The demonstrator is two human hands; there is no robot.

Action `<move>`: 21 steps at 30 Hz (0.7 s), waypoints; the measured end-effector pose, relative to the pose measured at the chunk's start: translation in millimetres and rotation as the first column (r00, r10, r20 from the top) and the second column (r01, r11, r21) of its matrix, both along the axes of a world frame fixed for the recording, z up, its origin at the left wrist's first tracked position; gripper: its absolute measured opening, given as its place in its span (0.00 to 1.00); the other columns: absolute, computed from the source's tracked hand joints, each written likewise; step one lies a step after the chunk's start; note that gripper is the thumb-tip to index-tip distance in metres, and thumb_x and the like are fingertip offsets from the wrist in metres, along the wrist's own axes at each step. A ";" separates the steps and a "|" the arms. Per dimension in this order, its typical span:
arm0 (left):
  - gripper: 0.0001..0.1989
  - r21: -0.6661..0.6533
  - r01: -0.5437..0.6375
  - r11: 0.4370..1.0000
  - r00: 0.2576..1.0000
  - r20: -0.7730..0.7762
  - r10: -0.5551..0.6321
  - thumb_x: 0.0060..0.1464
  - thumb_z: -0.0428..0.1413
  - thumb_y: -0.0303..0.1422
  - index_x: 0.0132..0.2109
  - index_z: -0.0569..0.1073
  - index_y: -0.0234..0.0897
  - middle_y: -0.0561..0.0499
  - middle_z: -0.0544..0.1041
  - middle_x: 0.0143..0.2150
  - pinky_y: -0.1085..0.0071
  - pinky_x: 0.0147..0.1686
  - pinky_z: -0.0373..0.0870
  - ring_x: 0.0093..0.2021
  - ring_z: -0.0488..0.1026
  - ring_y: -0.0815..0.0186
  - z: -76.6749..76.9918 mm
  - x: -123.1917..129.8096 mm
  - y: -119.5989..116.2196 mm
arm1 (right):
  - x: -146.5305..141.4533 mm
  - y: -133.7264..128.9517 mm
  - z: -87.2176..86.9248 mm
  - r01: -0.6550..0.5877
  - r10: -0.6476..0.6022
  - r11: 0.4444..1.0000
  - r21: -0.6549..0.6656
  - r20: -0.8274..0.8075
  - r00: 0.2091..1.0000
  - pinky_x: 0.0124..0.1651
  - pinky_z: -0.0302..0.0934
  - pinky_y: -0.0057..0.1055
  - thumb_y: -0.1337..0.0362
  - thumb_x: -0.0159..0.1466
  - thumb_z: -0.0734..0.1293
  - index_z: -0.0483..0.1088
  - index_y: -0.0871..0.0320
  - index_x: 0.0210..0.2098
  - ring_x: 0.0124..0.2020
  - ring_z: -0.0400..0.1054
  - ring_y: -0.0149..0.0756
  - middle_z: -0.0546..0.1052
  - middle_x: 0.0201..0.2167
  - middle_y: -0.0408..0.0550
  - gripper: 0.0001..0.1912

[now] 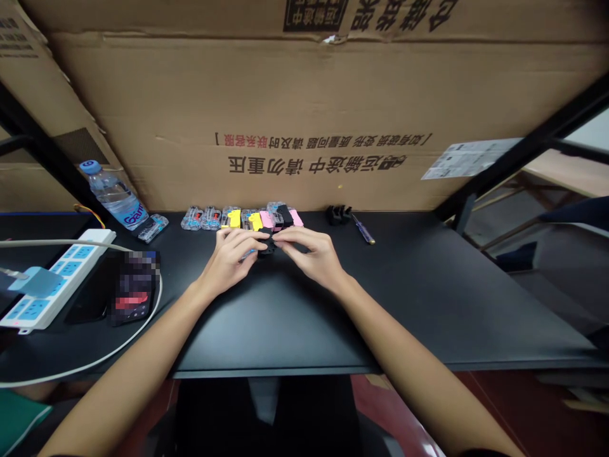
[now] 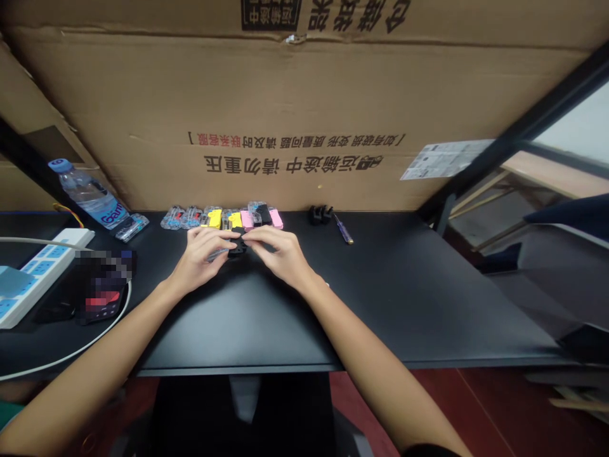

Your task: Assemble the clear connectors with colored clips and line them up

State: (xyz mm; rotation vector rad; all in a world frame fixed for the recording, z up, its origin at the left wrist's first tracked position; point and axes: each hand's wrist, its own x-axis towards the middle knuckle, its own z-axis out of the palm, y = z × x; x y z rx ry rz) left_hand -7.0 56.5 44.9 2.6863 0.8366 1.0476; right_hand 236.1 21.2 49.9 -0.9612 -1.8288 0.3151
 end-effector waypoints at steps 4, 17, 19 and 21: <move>0.09 0.016 -0.001 1.000 1.000 0.009 0.000 0.71 0.54 0.26 0.50 0.77 0.44 0.46 0.83 0.62 0.52 0.63 0.60 0.60 0.79 0.57 -1.5 -0.8 1.2 | 0.9 1.2 -2.6 0.002 -0.002 1.000 0.001 0.024 1.000 0.58 0.78 0.50 0.60 0.74 0.70 0.85 0.48 0.48 0.48 0.83 0.47 0.88 0.45 0.48 0.10; 0.08 0.015 -0.025 1.000 0.999 0.029 0.025 0.71 0.56 0.27 0.49 0.79 0.44 0.48 0.85 0.60 0.52 0.63 0.61 0.58 0.80 0.57 2.3 1.6 -0.2 | -0.9 0.4 -4.0 0.072 -0.073 0.997 0.026 0.033 0.997 0.56 0.79 0.48 0.60 0.73 0.70 0.85 0.49 0.48 0.45 0.84 0.45 0.88 0.44 0.48 0.10; 0.08 0.019 -0.012 1.000 0.999 0.044 0.011 0.71 0.56 0.28 0.49 0.79 0.44 0.48 0.85 0.59 0.53 0.62 0.61 0.58 0.80 0.58 2.7 1.7 -0.3 | -1.2 -0.1 -3.2 0.081 -0.082 0.996 0.030 0.031 0.996 0.56 0.79 0.47 0.60 0.73 0.70 0.85 0.49 0.48 0.44 0.83 0.45 0.88 0.45 0.49 0.09; 0.07 0.030 0.010 0.999 0.998 0.067 -0.012 0.71 0.56 0.27 0.50 0.78 0.44 0.49 0.85 0.59 0.53 0.62 0.62 0.57 0.80 0.58 2.9 1.7 -0.3 | -1.2 -0.4 -2.2 0.077 -0.078 0.996 0.034 0.036 0.996 0.55 0.79 0.46 0.60 0.74 0.70 0.84 0.49 0.47 0.44 0.84 0.45 0.88 0.45 0.49 0.09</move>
